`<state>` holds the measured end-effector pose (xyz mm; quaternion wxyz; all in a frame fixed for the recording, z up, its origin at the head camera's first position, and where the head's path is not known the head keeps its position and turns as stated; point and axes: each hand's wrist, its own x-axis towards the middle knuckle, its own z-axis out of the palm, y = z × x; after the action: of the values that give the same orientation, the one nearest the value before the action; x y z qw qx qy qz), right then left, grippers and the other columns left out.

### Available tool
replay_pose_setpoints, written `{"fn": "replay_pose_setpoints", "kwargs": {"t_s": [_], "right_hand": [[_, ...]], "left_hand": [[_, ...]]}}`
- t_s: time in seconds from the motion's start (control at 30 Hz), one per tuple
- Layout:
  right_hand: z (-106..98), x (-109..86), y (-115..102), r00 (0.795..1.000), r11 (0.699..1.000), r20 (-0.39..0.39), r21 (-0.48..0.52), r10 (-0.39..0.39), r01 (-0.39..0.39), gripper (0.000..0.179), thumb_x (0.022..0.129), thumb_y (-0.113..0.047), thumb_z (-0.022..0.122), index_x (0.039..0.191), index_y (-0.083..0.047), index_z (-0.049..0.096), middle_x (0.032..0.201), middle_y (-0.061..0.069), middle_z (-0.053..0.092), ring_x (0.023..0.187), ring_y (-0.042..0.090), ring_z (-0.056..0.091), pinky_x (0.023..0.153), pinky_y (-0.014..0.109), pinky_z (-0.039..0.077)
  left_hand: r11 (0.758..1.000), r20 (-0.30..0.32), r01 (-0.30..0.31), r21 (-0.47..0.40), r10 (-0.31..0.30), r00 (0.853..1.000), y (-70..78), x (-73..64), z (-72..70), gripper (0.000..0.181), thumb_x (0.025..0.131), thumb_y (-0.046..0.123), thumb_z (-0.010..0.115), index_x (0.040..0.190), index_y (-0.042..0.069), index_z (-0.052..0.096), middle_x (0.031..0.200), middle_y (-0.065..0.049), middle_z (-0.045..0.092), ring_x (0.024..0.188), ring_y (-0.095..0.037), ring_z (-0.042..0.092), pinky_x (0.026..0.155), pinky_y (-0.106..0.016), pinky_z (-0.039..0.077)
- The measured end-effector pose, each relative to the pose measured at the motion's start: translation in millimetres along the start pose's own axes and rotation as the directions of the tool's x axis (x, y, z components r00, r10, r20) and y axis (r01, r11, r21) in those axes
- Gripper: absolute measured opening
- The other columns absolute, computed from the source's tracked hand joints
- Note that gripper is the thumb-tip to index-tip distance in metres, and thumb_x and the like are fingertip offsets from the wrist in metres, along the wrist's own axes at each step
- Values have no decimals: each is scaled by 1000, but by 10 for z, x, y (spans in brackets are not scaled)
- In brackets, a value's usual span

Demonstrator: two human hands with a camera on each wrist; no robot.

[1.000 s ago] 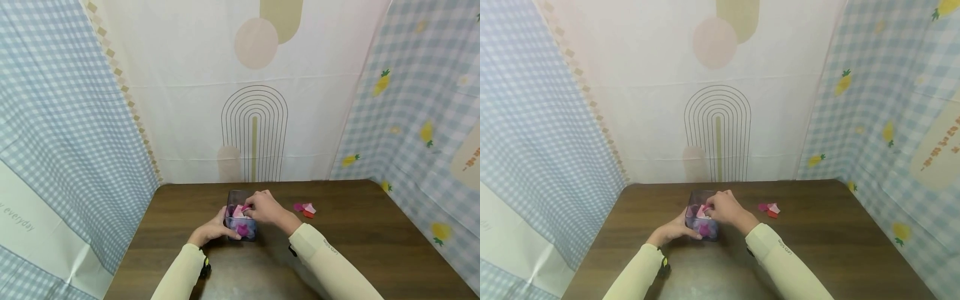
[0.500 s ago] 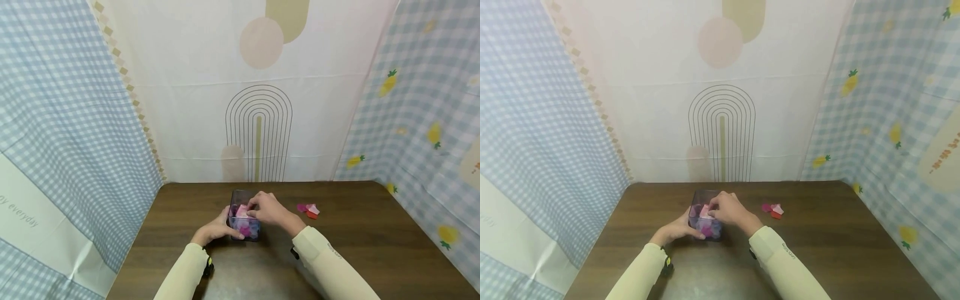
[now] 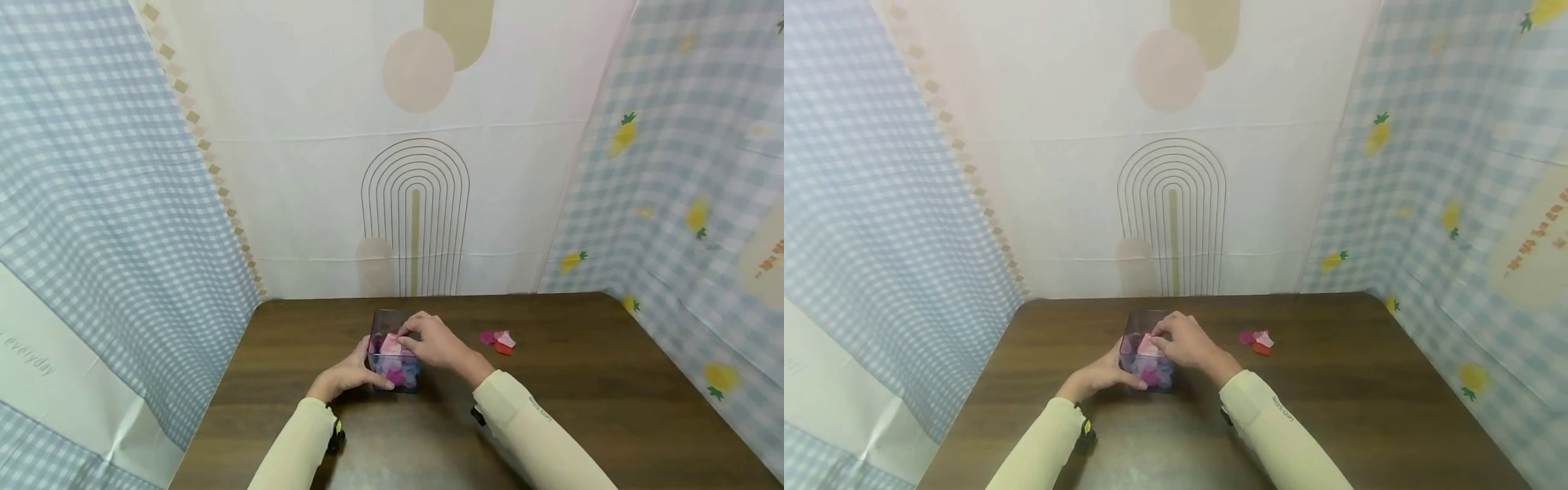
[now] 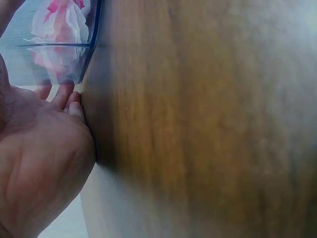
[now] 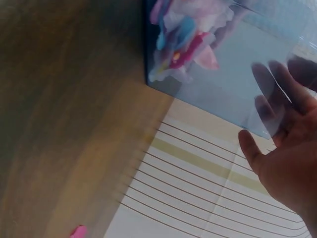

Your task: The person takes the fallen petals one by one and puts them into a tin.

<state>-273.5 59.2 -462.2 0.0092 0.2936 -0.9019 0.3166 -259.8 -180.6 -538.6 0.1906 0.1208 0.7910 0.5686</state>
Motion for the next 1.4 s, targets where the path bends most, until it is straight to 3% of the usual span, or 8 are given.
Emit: {"fn": "replay_pose_setpoints", "kwargs": {"t_s": [0.2,0.4,0.5,0.63,0.77,1.0,1.27,1.4], "right_hand": [[39,-66,52,990,997,-120,-3,-78,79,17,104,-17,67,111,-7,79,137,12,74,135,34,65,116,57,50],[-88,-317,146,966,995,-241,-37,-99,92,20,105,-18,67,121,-8,76,146,10,69,138,33,63,113,56,52],[-199,-485,273,952,996,-296,-42,-84,75,20,104,-15,68,121,-8,76,142,10,71,130,32,67,106,55,56],[-345,-754,563,939,997,-341,-73,-31,7,21,103,-12,69,122,-9,77,129,10,76,109,26,71,90,43,60],[-494,-1055,884,932,990,-356,-92,66,-105,22,104,-13,68,123,-9,77,121,12,78,105,26,70,86,40,58],[-678,-1412,1200,918,961,-328,-89,221,-263,26,107,-20,64,127,-7,74,123,17,75,112,38,71,89,57,59],[-699,-1485,1282,918,948,-290,-86,271,-307,29,107,-21,65,130,-6,72,127,21,73,117,44,69,94,61,58],[-704,-1429,1310,929,942,-263,-139,260,-304,33,104,-17,69,132,0,71,132,24,72,122,48,67,100,65,55]], "left_hand": [[1000,-4,-13,1,13,1000,-27,3,10,116,76,21,97,164,11,24,159,-17,41,144,-33,45,127,-61,30],[1000,-13,-8,4,8,1000,-65,9,39,116,74,22,98,165,12,25,161,-17,41,149,-35,40,129,-62,27],[1000,-20,-1,18,1,1000,-82,-19,23,118,73,22,98,165,12,25,162,-18,40,152,-36,36,130,-62,25],[999,-30,16,30,-15,999,-81,-63,-12,115,73,22,98,163,12,26,158,-17,44,151,-35,37,130,-61,26],[998,-27,32,46,-30,999,-58,-81,-27,116,74,26,98,162,12,24,158,-18,45,152,-36,37,130,-61,26],[993,-13,49,108,-47,999,-6,-69,-41,125,71,32,99,166,12,20,163,-21,39,152,-37,36,129,-63,28],[992,-2,56,113,-57,998,16,-51,-37,125,70,33,100,167,15,22,165,-21,36,154,-37,33,129,-63,27],[991,-2,61,122,-61,998,32,-21,-28,127,70,35,100,167,17,21,166,-23,33,155,-38,31,129,-62,27]]}}
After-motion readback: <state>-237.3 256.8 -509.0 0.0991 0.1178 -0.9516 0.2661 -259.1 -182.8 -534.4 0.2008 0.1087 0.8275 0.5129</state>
